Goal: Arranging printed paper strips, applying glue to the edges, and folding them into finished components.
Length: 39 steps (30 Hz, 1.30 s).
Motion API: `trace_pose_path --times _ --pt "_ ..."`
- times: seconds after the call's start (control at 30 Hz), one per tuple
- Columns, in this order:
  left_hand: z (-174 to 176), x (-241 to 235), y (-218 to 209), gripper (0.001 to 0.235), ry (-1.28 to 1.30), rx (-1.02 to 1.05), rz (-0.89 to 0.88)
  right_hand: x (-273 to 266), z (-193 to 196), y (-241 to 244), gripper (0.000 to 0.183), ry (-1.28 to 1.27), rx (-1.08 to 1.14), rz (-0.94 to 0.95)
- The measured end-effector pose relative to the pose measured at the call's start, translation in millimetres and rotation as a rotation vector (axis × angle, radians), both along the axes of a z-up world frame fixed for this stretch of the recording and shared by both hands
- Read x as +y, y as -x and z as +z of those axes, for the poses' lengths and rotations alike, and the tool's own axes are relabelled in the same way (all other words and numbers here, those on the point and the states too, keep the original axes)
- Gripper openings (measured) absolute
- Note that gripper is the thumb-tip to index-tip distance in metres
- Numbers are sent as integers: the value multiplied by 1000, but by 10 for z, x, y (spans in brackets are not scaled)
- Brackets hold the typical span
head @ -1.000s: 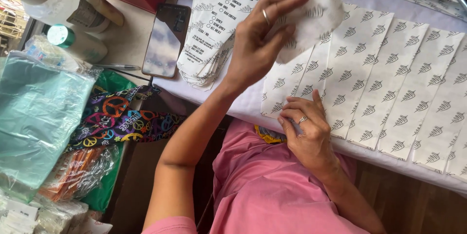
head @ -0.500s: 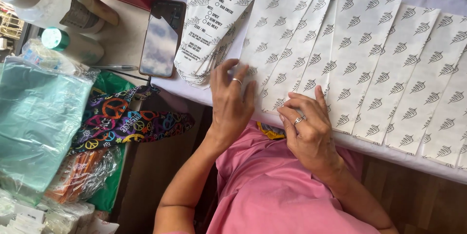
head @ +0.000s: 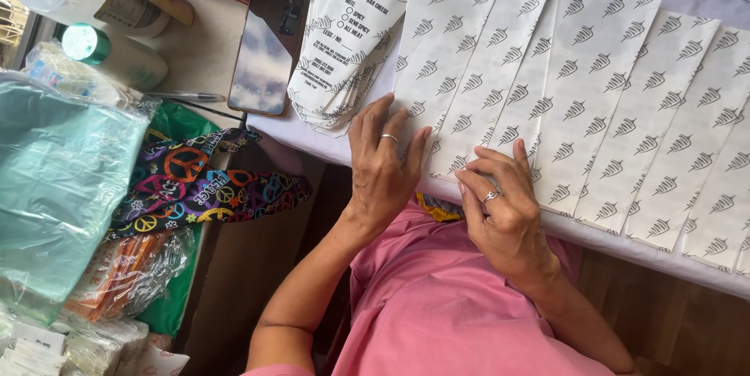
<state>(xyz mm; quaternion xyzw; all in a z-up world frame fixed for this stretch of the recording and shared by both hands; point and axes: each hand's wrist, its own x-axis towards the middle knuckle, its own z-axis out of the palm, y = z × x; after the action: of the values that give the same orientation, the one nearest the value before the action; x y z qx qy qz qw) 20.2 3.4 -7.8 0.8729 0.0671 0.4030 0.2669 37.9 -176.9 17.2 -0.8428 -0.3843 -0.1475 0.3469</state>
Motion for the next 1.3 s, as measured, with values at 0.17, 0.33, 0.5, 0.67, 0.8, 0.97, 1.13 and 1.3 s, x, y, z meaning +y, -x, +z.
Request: trace_pose_path --times 0.17,0.33,0.5,0.67,0.8,0.97,1.13,1.3 --pt "94 243 207 19 88 -110 -234 73 122 -33 7 -84 8 26" --pt "182 538 362 8 142 -47 -545 311 87 -57 8 -176 -14 110" --pt "174 603 347 10 99 -3 -611 500 -48 -83 12 -143 -80 195" --pt "239 596 349 9 106 -26 -609 524 23 -69 11 -129 -86 185" --pt "156 555 330 8 142 -32 -550 553 7 -86 12 -139 -75 160" --pt "115 477 289 5 216 -18 -451 591 -8 -113 12 -146 -51 108" --pt "133 437 314 5 301 25 -401 568 -10 -142 11 -148 37 102" --pt "176 417 346 18 355 58 -394 558 51 -142 11 -126 71 103"
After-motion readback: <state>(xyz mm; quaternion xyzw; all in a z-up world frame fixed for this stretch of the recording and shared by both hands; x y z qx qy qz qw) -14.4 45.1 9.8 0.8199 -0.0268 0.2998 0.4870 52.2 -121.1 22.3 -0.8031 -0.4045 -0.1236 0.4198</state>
